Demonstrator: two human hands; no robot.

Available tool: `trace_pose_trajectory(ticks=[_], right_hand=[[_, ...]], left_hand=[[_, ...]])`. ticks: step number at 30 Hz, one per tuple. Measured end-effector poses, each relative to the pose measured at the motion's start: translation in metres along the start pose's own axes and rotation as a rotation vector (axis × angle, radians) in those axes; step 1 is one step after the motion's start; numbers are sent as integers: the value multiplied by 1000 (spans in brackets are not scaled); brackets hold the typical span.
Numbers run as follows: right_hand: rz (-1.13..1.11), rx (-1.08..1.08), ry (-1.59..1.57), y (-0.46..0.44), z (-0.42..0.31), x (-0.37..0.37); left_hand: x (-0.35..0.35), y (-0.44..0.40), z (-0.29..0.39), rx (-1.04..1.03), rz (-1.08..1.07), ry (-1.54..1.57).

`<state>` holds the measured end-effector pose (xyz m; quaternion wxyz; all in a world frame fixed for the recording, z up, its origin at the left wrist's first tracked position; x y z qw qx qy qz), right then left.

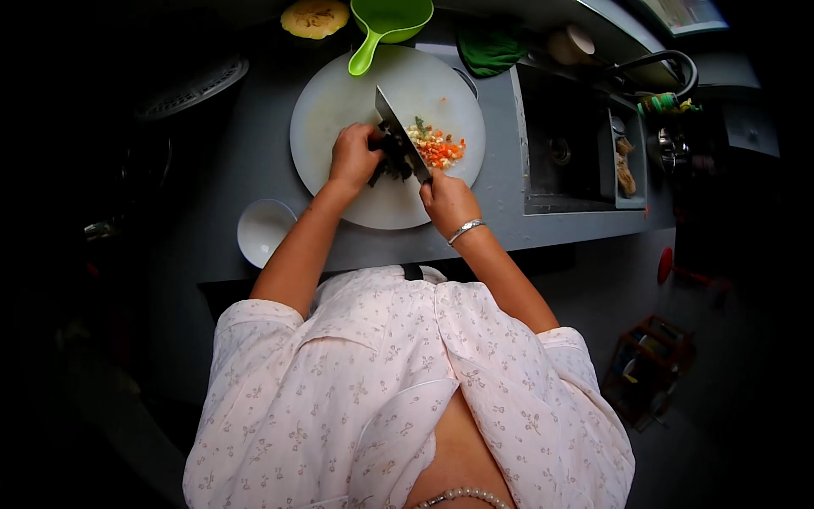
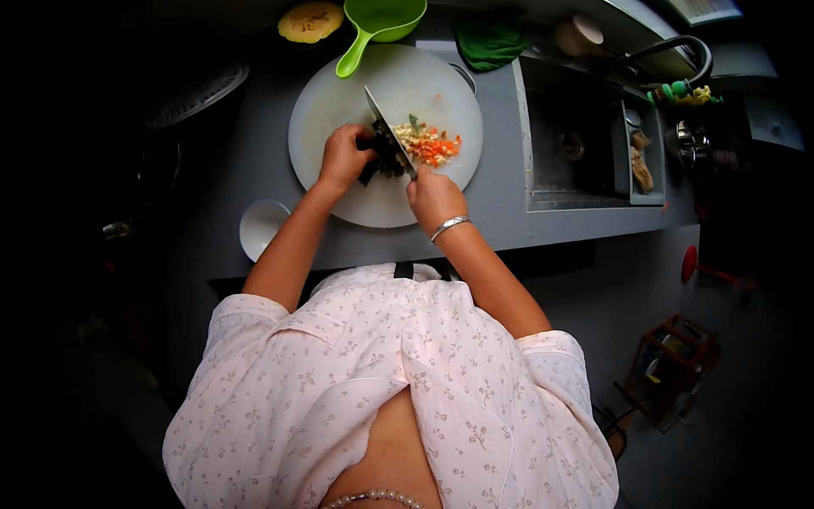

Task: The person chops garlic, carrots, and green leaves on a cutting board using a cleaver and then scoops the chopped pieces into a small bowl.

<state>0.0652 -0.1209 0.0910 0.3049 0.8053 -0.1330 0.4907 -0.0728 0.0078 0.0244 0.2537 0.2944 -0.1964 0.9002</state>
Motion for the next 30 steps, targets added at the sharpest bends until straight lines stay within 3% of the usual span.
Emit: trace_pose_trajectory(ticks=[4, 11, 18, 30], right_hand=[[-23, -2, -15, -1, 0, -18], [38, 57, -126, -12, 13, -19], [32, 78, -250, 11, 0, 16], [-32, 41, -19, 5, -11, -20]], left_hand=[[-4, 15, 16, -134, 140, -77], [-4, 39, 30, -424, 184, -206], [0, 44, 30, -415, 216, -146], [-6, 37, 21, -320, 179, -137]])
Point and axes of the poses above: each hand's wrist, its own y-axis away from the middle knuckle, its own x-axis out of the back of the hand, z = x × y, the point moved 2 cm from there along -y, towards the middle knuckle, and after that the axes turned 14 degrees about -x, right-handed, at the moved point
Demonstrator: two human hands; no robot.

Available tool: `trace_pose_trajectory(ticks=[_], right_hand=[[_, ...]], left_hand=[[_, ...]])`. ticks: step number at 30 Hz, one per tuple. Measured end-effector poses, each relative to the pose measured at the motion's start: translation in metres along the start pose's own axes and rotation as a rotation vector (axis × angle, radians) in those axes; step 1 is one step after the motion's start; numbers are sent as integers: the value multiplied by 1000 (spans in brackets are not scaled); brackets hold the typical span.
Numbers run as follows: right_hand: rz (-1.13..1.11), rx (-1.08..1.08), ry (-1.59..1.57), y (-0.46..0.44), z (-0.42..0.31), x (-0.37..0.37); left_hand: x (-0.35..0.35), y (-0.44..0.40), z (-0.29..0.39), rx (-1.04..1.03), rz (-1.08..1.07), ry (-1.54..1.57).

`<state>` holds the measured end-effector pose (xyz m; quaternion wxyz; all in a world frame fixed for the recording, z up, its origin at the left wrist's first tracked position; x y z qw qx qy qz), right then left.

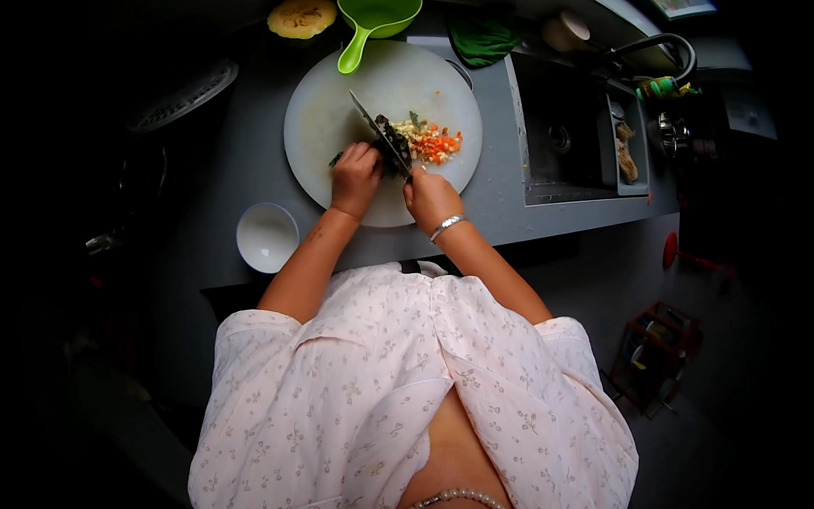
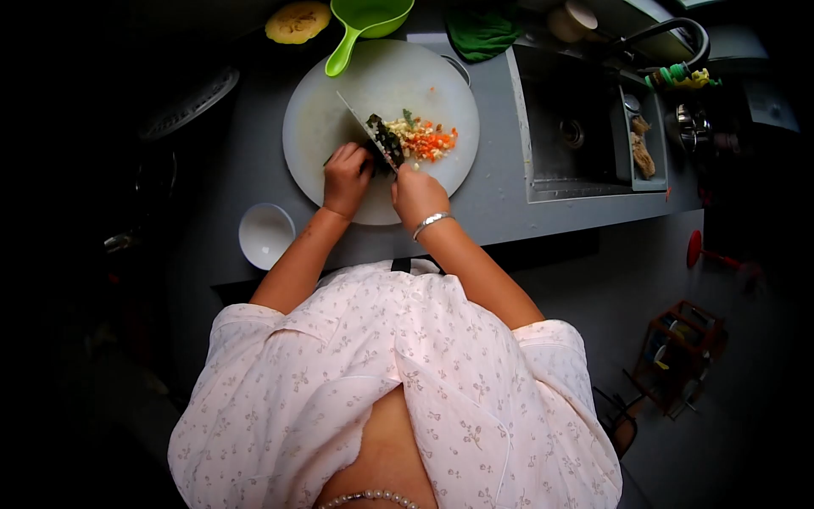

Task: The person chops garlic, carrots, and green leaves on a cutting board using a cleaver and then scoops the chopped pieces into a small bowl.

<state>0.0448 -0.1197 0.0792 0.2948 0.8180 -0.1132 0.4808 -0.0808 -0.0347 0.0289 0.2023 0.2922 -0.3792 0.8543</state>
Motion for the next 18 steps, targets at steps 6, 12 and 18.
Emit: trace_pose_trajectory(ticks=[6, 12, 18], right_hand=[[72, 30, -27, -13, 6, -6], [162, 95, -173, 2, 6, 25], [12, 31, -18, 10, 0, 20]], left_hand=[[8, 1, 2, -54, -42, 2], [10, 1, -1, -52, 21, 42], [9, -2, -6, -28, -4, 53]])
Point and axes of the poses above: each hand's wrist, its own y-axis away from the middle knuckle, its own x-axis out of the back of the hand, z = x × y, the point moved 2 cm from there along -y, towards the middle knuckle, and after that the axes turned 14 degrees about -x, right-handed, at the moved point
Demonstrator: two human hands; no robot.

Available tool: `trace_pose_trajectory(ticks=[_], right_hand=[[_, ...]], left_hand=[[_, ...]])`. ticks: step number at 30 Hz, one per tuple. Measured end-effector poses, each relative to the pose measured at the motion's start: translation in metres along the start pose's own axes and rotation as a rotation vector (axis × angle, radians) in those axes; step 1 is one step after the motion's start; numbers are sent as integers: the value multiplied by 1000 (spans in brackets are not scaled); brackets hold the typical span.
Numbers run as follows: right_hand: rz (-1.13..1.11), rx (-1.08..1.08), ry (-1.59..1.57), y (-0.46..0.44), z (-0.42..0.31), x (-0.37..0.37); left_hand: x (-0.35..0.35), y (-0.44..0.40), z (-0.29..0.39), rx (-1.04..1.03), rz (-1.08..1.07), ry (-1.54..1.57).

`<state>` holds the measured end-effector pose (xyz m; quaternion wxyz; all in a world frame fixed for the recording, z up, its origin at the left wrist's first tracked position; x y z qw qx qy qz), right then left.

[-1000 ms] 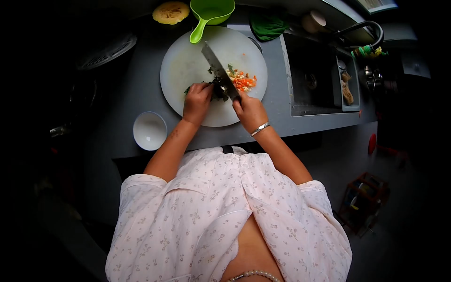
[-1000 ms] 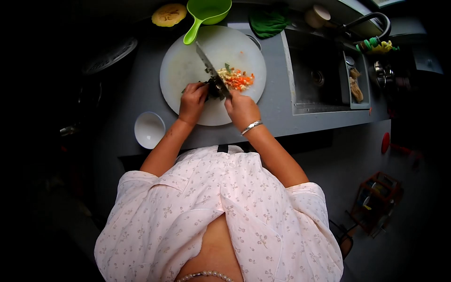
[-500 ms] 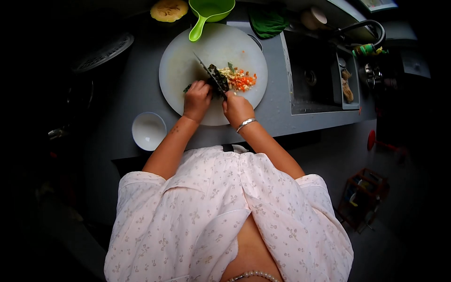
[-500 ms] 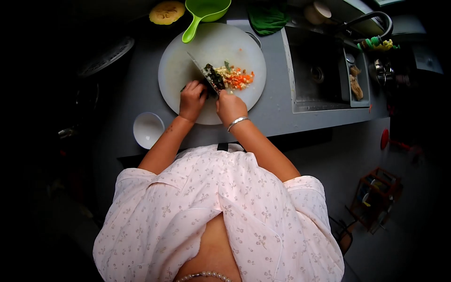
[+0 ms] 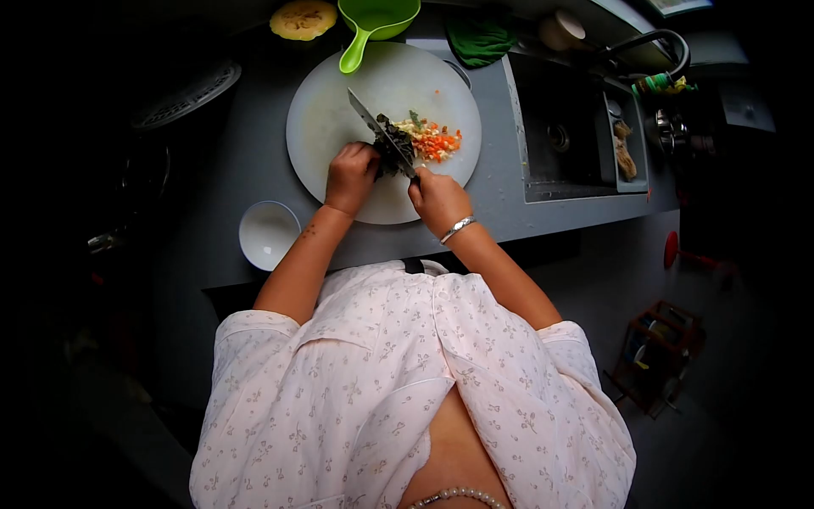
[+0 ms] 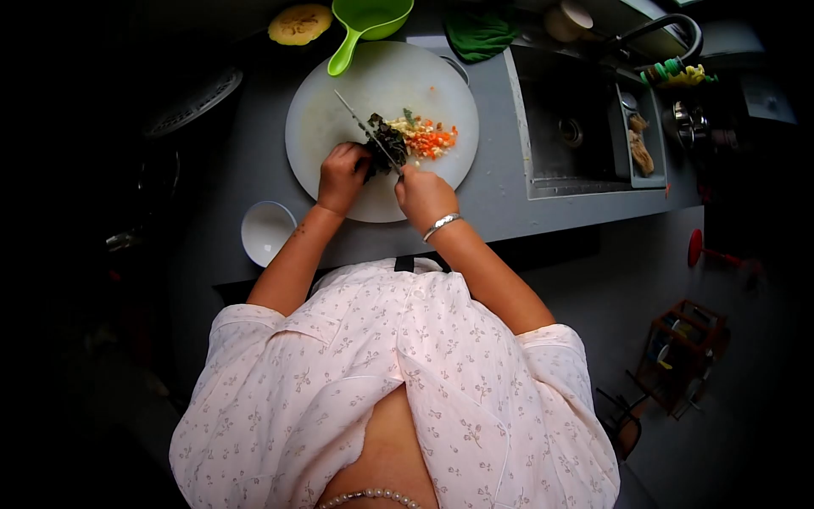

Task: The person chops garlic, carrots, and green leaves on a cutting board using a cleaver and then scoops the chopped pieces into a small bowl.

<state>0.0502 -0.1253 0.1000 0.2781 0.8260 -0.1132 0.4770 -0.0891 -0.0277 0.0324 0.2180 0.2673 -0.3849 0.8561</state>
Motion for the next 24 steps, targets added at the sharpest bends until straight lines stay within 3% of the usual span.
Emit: trace_pose_trajectory(ticks=[6, 13, 17, 24], right_hand=[[-56, -26, -18, -7, -2, -11], [49, 5, -16, -22, 1, -32], [114, 76, -165, -17, 9, -17], [22, 52, -83, 3, -1, 2]], left_hand=[[-2, 1, -1, -6, -22, -19], [2, 6, 0, -29, -35, -17], [4, 8, -2, -64, 3, 20], [3, 8, -3, -1, 28, 25]])
Point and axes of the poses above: each hand's wrist, its own y-axis away from the middle knuckle, its own x-axis out of the back of the hand, z = x × y, the point moved 2 cm from there along -y, towards the middle knuckle, and after that the axes turned 14 degrees about -x, right-handed, at the moved point
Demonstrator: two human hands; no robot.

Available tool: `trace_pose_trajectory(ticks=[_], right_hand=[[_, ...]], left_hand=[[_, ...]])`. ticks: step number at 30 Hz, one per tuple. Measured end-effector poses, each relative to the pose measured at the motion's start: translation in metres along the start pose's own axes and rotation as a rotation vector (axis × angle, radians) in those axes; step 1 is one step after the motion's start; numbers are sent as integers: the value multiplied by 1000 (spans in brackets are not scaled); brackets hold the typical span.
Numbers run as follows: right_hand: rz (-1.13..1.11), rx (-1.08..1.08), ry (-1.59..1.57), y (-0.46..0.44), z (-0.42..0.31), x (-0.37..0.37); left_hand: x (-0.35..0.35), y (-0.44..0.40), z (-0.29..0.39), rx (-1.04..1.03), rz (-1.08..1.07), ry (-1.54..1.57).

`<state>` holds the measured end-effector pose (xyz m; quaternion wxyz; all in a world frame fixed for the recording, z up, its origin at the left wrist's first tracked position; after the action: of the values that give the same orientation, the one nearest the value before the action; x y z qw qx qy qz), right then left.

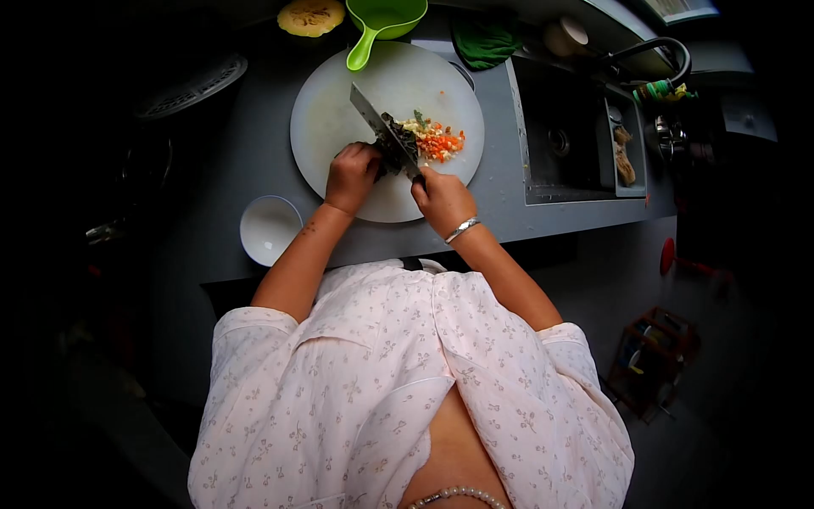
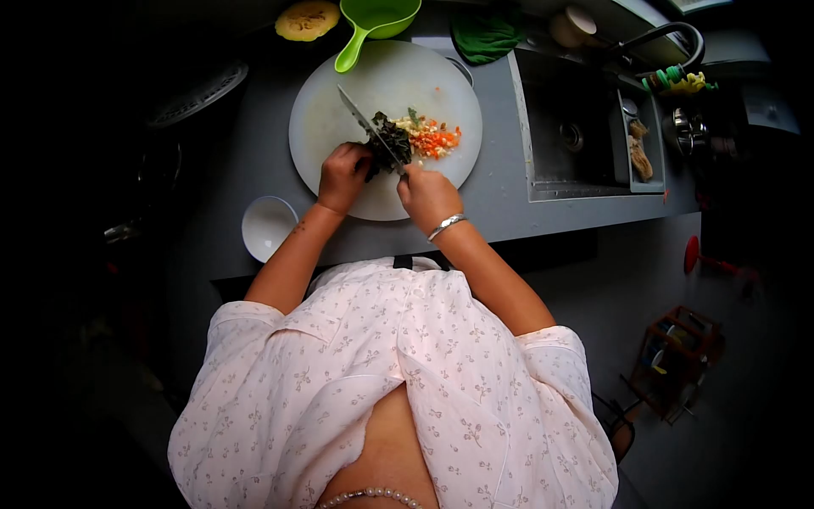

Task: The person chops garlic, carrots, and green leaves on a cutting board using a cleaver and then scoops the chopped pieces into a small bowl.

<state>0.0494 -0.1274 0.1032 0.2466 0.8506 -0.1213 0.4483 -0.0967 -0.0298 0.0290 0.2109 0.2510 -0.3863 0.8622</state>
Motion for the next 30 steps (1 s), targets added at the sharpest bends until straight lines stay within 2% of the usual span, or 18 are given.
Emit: trace_pose_trajectory(ticks=[13, 17, 23, 30], right_hand=[[10, -38, 116, -22, -1, -40], [63, 21, 48, -25, 9, -33], [9, 7, 40, -2, -5, -5], [-37, -9, 120, 3, -9, -16]], left_hand=[[-4, 5, -4, -25, -50, -37], [2, 5, -1, -115, 3, -21], [1, 7, -3, -38, -4, 4], [-4, 8, -8, -54, -24, -41]])
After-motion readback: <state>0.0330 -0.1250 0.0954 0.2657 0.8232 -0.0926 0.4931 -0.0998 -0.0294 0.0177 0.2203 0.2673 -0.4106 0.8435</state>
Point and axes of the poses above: each hand's wrist, its own y-axis away from the middle knuckle, its own x-axis out of the back of the hand, z = x × y, the point moved 2 cm from there along -y, towards the middle knuckle, and after that the axes turned 14 degrees about -x, right-handed, at the moved point
